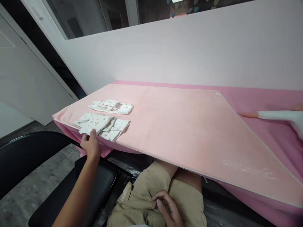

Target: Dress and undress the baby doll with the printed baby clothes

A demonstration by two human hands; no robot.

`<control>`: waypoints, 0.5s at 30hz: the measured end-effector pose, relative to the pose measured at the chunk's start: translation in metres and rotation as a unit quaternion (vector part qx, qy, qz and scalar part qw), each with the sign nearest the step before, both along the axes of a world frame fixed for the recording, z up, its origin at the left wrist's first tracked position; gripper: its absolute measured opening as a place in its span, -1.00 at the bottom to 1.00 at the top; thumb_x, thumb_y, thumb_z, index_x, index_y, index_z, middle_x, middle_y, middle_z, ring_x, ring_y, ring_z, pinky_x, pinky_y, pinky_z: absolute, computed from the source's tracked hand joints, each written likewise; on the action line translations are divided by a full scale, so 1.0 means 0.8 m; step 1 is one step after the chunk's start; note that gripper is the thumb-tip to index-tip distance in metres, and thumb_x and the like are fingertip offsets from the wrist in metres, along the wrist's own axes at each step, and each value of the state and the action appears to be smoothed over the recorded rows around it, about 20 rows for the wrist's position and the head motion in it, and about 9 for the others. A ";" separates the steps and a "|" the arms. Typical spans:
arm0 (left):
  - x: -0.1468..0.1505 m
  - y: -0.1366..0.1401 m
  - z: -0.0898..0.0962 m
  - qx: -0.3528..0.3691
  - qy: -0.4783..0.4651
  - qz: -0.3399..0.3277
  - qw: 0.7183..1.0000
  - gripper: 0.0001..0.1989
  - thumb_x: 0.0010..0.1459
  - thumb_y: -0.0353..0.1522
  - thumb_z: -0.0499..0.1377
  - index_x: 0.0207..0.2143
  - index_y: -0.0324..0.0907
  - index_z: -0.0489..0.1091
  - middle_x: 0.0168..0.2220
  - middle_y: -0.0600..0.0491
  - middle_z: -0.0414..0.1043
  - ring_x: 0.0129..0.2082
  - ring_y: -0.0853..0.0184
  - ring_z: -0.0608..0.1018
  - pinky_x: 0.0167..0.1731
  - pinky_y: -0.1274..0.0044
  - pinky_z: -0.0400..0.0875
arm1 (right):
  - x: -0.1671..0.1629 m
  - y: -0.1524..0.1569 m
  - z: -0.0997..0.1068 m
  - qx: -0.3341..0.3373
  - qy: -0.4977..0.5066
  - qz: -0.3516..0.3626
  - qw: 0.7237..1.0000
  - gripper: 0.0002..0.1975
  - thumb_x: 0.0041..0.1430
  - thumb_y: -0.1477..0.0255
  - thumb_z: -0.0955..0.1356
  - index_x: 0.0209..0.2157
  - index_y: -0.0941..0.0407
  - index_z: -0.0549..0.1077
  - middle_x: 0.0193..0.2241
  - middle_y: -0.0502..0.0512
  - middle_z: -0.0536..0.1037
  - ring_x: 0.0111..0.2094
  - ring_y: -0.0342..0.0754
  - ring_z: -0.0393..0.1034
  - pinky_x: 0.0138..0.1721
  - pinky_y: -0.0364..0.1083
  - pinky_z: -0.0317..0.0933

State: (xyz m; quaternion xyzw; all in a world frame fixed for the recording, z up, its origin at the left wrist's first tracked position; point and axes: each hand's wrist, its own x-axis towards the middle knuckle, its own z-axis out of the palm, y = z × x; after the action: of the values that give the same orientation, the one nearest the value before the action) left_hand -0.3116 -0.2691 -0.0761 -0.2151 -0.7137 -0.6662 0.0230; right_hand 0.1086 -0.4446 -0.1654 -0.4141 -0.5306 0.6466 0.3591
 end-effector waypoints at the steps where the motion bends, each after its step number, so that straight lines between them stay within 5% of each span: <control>1: 0.000 -0.001 0.007 0.013 -0.010 0.011 1.000 -0.65 0.22 -0.28 0.34 -0.46 -0.17 0.22 -0.50 0.22 0.10 -0.46 0.45 0.18 -0.38 0.54 0.23 | 0.000 0.001 0.002 0.000 0.000 0.001 1.000 -0.60 0.39 -0.10 0.31 -0.14 -0.11 0.57 -0.28 0.17 0.61 -0.17 0.20 0.54 0.03 0.17 0.37; 8: 0.023 0.007 0.090 0.097 0.039 0.004 0.995 -0.70 0.30 -0.44 0.27 -0.43 -0.18 0.19 -0.46 0.24 0.10 -0.43 0.48 0.21 -0.33 0.58 0.25 | 0.000 0.017 0.065 0.066 -0.048 -0.009 0.997 -0.69 0.47 0.03 0.30 -0.12 -0.09 0.57 -0.26 0.14 0.62 -0.16 0.17 0.55 -0.02 0.14 0.39; 12: 0.077 0.012 0.173 0.160 0.122 -0.050 0.978 -0.69 0.35 -0.34 0.26 -0.40 -0.18 0.21 -0.44 0.23 0.07 -0.43 0.48 0.19 -0.32 0.61 0.23 | -0.008 0.051 0.140 0.224 -0.104 -0.033 0.968 -0.88 0.46 0.22 0.37 -0.10 -0.10 0.56 -0.17 0.14 0.62 -0.09 0.15 0.54 0.03 0.13 0.40; 15: 0.136 0.000 0.235 0.190 0.196 -0.148 0.950 -0.69 0.36 -0.27 0.25 -0.40 -0.18 0.24 -0.44 0.22 0.08 -0.47 0.50 0.24 -0.31 0.60 0.18 | -0.029 0.083 0.213 0.383 -0.127 -0.089 0.911 -0.79 0.43 0.33 0.40 0.06 -0.10 0.50 0.00 0.19 0.58 0.07 0.18 0.49 0.14 0.19 0.40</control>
State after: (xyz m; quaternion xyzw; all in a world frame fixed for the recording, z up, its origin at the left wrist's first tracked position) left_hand -0.2030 -0.2694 0.1119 -0.4364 -0.5154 -0.7300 0.1046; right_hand 0.0855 -0.3778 0.0051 -0.3685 -0.7399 0.3010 0.4755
